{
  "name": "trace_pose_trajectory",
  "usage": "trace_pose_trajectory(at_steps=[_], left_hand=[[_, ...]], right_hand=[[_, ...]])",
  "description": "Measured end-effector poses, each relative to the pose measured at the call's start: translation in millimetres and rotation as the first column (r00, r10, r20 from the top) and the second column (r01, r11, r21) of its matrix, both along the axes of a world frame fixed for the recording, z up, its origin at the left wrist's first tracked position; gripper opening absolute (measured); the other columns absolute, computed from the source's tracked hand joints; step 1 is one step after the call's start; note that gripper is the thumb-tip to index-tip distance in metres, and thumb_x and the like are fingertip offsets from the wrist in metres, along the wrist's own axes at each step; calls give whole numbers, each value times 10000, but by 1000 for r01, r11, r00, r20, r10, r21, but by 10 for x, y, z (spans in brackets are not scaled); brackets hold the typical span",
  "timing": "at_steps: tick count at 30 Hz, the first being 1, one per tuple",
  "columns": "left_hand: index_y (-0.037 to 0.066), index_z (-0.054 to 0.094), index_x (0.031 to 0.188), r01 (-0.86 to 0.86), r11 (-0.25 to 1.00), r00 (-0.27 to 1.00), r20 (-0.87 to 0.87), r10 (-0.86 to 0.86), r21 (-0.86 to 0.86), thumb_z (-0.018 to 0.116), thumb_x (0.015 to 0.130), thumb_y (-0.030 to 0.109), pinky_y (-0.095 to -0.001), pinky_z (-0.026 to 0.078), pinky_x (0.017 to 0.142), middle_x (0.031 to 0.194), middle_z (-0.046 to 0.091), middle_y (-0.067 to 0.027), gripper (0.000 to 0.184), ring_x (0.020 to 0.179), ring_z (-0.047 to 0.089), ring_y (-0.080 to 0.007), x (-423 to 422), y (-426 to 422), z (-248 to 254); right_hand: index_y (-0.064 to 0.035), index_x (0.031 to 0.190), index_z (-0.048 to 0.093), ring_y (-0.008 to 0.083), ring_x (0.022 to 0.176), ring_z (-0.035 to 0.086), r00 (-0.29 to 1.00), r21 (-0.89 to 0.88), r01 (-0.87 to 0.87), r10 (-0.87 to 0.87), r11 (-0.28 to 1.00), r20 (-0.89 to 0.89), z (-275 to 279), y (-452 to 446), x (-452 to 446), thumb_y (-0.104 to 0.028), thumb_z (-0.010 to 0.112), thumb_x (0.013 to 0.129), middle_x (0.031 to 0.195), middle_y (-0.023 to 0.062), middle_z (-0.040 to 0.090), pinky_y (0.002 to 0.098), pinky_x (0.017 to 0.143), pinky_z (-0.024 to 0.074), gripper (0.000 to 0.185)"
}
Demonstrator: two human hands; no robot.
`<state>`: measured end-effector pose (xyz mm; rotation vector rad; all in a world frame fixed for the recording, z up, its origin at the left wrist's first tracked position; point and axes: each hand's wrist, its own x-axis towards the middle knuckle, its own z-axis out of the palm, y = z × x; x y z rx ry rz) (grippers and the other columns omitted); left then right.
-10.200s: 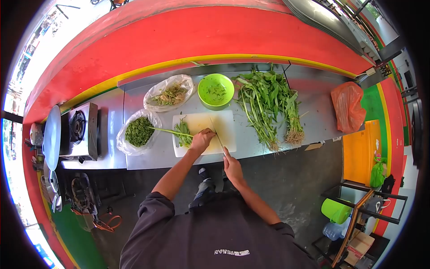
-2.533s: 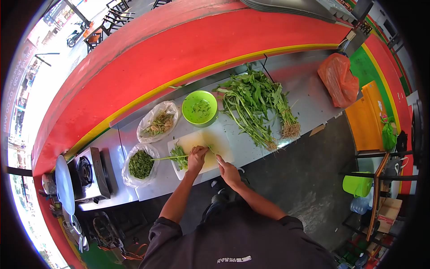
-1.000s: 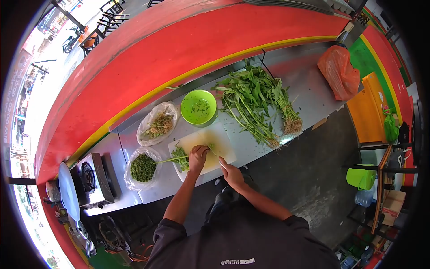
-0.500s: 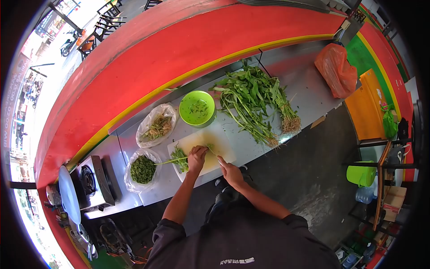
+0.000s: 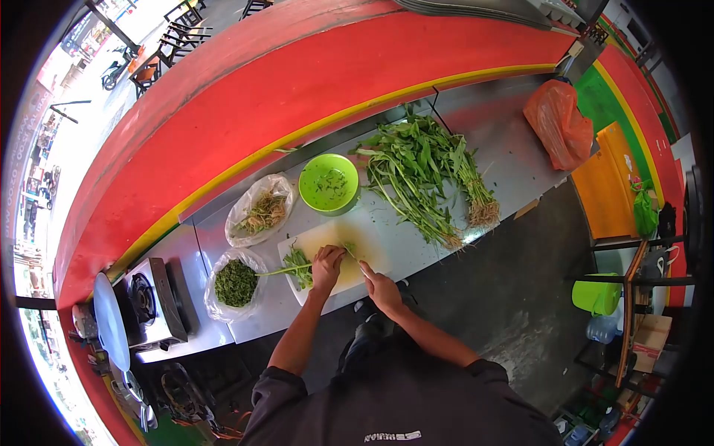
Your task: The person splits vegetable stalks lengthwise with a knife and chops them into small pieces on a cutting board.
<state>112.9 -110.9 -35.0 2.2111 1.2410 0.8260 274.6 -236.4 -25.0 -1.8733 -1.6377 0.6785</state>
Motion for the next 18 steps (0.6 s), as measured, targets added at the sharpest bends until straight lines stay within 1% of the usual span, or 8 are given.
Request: trace_pose_trajectory(at_steps=[2,6,8,10,14,16,18], left_hand=[[69,749,952,4,1000,1000,0,-4,16,735,851,92,-419,521,789,937,699,-70,104,884,650,-304,9,17,21],[66,747,949,14,1000,1000,23,-13,-13,740,844,83,-423,523,792,936,696,-77,107,883,649,-306,-4,57,-14],[64,745,948,15,1000,999,31,-14,-22,740,843,81,-424,523,793,938,695,-80,107,883,649,-306,-3,67,-15],[42,743,936,9,1000,999,38,-8,-25,742,829,41,-423,529,778,918,703,-104,107,866,660,-326,5,49,1],[56,744,946,20,1000,1000,16,-20,-8,741,841,78,-425,522,790,937,688,-90,108,874,645,-310,-6,35,-23],[58,746,961,17,1000,999,38,-16,-10,741,842,80,-425,521,789,936,686,-94,121,869,643,-313,0,32,15],[58,747,973,27,999,1000,3,-27,-20,737,847,82,-426,522,793,938,687,-96,129,879,645,-315,-9,43,15]], right_hand=[[-175,1475,470,417,710,668,1000,-12,-13,13,1000,-19,-79,63,5,-153,573,993,765,219,659,512,640,531,493],[-169,1475,470,415,716,669,998,-20,-2,0,1000,-59,-17,52,-1,-149,572,994,767,221,657,513,643,529,493],[-162,1477,467,416,722,669,998,19,-10,11,1000,-69,-2,-10,8,-146,570,994,775,226,657,515,647,528,494],[-161,1473,475,414,723,671,997,16,-18,19,1000,-70,-15,-30,17,-135,575,989,785,225,662,510,645,529,494],[-144,1471,475,399,715,674,1000,-9,-12,12,1000,7,-29,36,-6,-106,577,981,792,216,666,495,641,532,502],[-138,1472,472,392,711,675,999,-15,-13,13,1000,30,-44,79,1,-98,577,978,791,213,666,490,640,533,507],[-131,1474,468,392,711,675,998,-24,-28,27,999,-55,-31,109,3,-97,575,976,792,213,667,491,645,536,510]])
